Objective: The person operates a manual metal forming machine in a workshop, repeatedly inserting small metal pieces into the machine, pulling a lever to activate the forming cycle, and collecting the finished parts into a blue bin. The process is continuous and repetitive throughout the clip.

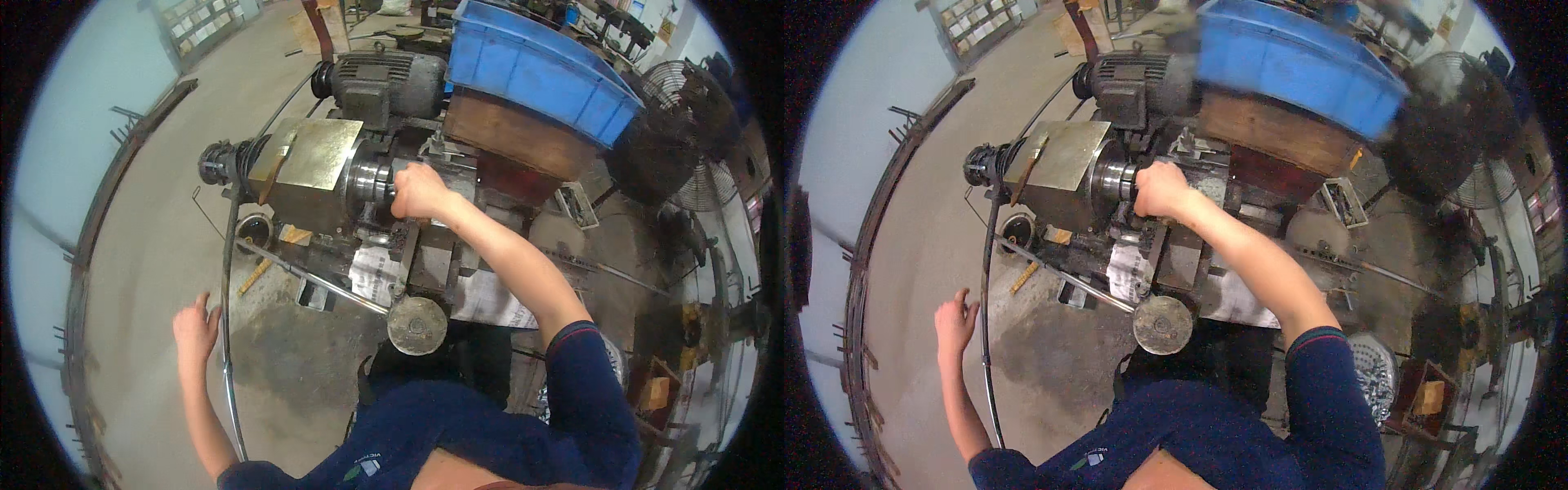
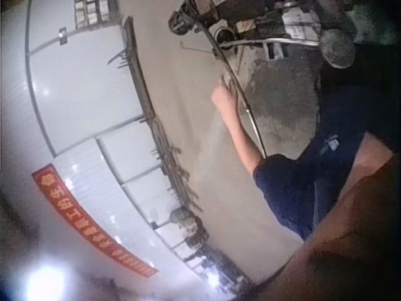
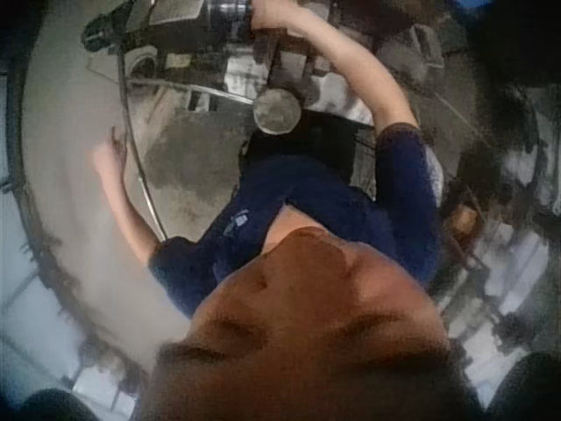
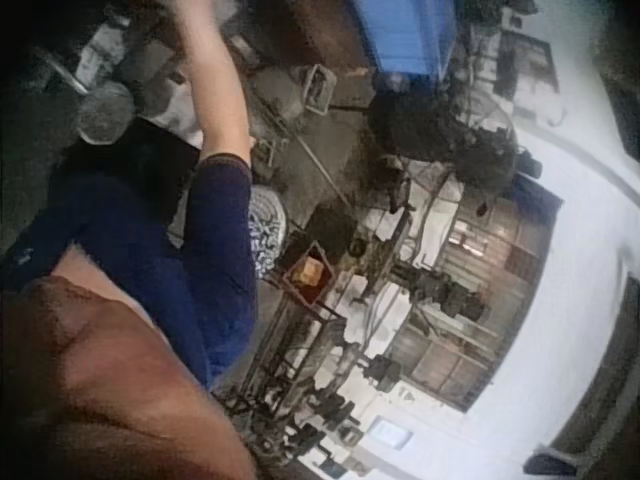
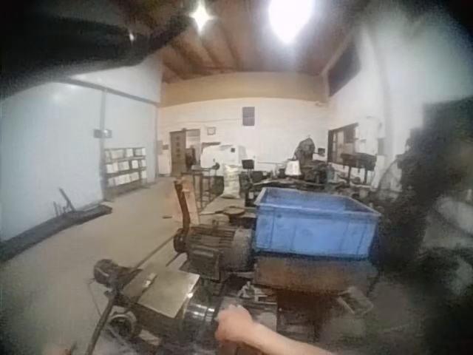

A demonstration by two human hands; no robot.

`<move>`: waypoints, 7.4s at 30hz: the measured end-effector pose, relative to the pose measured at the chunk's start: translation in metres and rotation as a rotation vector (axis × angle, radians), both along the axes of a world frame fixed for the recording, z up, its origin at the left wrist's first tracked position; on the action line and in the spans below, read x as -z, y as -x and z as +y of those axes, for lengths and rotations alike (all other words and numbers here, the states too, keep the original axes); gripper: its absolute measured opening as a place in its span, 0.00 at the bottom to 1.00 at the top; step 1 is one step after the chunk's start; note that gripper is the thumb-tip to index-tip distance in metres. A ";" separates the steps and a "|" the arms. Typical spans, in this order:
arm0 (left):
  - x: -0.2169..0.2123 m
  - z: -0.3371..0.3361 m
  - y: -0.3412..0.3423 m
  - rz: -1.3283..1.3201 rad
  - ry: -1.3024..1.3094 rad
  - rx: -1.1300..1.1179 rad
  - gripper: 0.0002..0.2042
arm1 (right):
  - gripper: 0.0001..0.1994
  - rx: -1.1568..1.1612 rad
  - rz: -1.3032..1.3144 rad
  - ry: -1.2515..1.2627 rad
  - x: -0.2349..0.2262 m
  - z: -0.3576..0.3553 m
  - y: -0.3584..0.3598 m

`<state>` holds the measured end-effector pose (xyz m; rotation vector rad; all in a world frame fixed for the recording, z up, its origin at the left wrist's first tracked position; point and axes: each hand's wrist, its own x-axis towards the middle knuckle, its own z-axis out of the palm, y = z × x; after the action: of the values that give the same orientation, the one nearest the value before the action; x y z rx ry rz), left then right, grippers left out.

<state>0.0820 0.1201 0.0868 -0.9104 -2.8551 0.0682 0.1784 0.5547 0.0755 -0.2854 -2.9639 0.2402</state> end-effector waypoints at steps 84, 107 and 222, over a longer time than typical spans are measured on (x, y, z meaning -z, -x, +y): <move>0.165 0.128 0.069 -0.876 -1.096 -0.428 0.16 | 0.15 1.386 -0.041 -0.088 0.141 0.011 -0.487; 0.286 0.104 0.042 -0.240 0.128 -0.031 0.21 | 0.25 1.081 0.160 0.201 0.174 0.057 -0.460; 0.132 0.205 -0.042 -0.395 -0.669 0.323 0.10 | 0.19 1.234 -0.634 0.282 0.157 -0.006 -0.527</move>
<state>0.1237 0.3253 -0.0447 -1.2883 -2.6663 -1.1326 0.7055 0.5489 -0.0814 -2.4038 -2.5597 0.4245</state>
